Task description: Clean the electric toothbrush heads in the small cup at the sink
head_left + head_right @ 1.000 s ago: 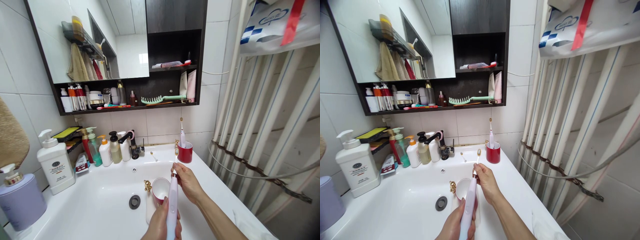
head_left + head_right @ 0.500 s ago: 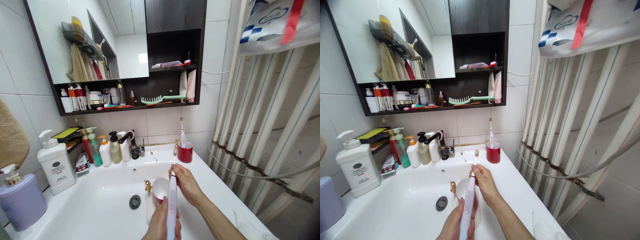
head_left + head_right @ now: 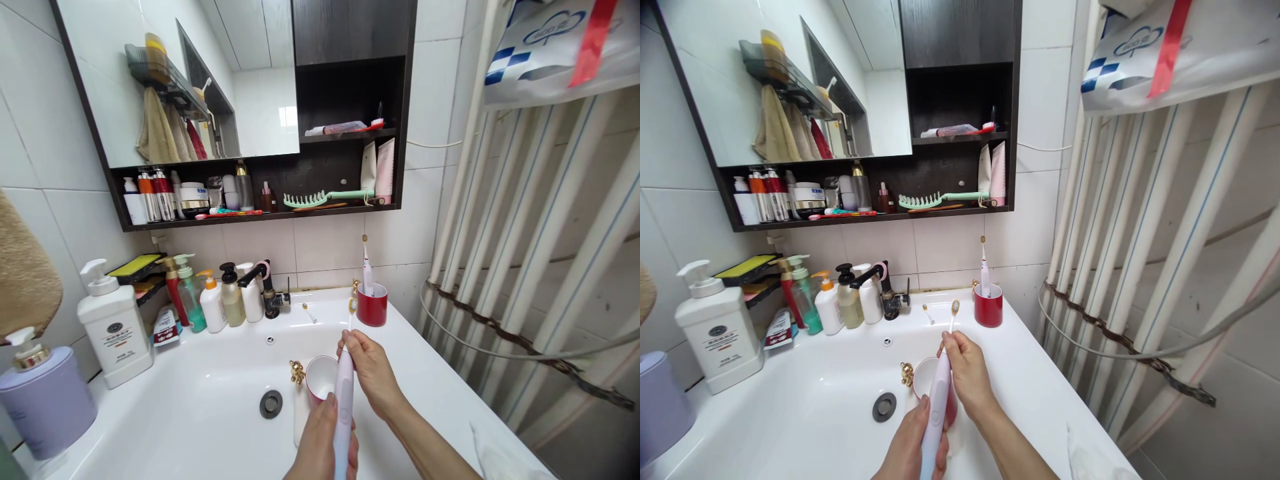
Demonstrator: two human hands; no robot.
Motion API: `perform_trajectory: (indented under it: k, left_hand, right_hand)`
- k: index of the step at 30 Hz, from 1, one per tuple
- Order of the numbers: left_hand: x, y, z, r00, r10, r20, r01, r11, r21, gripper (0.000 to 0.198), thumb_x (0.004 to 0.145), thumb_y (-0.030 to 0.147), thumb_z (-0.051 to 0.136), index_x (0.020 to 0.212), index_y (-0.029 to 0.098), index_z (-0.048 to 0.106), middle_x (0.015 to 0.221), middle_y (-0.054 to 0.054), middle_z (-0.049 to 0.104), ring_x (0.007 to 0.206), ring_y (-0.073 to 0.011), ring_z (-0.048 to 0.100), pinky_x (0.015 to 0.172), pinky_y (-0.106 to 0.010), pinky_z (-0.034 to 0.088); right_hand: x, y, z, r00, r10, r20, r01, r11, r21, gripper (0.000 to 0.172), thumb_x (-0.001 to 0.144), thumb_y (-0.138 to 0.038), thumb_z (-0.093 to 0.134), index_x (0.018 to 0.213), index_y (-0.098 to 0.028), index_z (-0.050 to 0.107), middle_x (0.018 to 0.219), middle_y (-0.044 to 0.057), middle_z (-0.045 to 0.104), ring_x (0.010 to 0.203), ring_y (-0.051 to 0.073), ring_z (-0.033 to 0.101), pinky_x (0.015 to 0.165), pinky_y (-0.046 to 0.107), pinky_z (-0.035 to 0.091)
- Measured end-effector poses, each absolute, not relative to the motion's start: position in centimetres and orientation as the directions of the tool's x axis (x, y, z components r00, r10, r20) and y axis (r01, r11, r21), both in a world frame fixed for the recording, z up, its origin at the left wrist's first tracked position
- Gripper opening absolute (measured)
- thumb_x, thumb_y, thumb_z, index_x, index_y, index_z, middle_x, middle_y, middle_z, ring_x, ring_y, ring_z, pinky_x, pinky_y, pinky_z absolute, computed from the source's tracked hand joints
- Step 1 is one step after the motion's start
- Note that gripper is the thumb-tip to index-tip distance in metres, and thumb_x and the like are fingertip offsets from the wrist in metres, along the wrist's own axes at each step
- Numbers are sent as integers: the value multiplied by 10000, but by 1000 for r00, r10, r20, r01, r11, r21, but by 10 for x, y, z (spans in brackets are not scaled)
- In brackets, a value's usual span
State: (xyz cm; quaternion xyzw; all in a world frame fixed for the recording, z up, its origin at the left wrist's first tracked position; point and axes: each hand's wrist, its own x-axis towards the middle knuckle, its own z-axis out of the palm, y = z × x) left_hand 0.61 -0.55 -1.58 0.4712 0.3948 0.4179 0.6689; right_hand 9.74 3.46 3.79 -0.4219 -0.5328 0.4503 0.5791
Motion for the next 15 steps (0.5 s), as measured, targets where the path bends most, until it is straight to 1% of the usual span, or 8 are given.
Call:
perform_trajectory:
  k: [4,6,8,10,13,15]
  left_hand:
    - [7,-8,-12,380,911,-158,-249,265,932,567,555,664,166,629,147,388,359,42,401,273,-64,346,321,-197,236]
    - [6,-8,-11,336,932,-135,-203,211,956,548,568,651,175,625,150,388,368,43,402,273,-62,345,324,-197,235]
    - [5,-8,-9,252,964,-81,-118,114,986,507,581,628,223,618,150,389,390,46,407,284,-57,352,339,-197,245]
    - [5,-9,-7,215,975,-60,-72,77,994,482,593,609,246,618,150,392,400,50,402,291,-55,359,346,-195,250]
    - [6,-10,-7,275,956,-100,-139,142,980,498,607,611,191,639,155,386,383,54,391,274,-62,355,333,-195,243]
    - [8,-10,-7,303,946,-118,-176,177,968,519,599,625,164,641,158,384,374,52,390,261,-64,344,323,-197,234]
  right_hand:
    - [94,32,38,12,977,212,-93,212,-973,292,665,-423,373,544,-165,438,479,-33,440,441,81,368,442,200,295]
    - [93,32,37,59,970,237,-36,239,-970,295,660,-422,381,528,-164,439,475,-33,439,443,82,368,447,201,297]
    - [93,33,36,106,958,265,28,264,-964,302,659,-419,386,510,-162,439,473,-31,439,442,81,364,446,200,293]
    - [93,34,36,116,957,267,34,264,-964,304,662,-419,381,510,-161,438,475,-29,441,440,80,362,438,199,289]
    - [93,34,36,95,968,231,-28,235,-972,301,669,-419,368,527,-162,430,477,-28,439,431,77,357,426,198,289]
    - [93,33,36,85,969,231,-39,234,-971,297,675,-412,362,533,-160,427,479,-29,433,430,74,356,425,196,294]
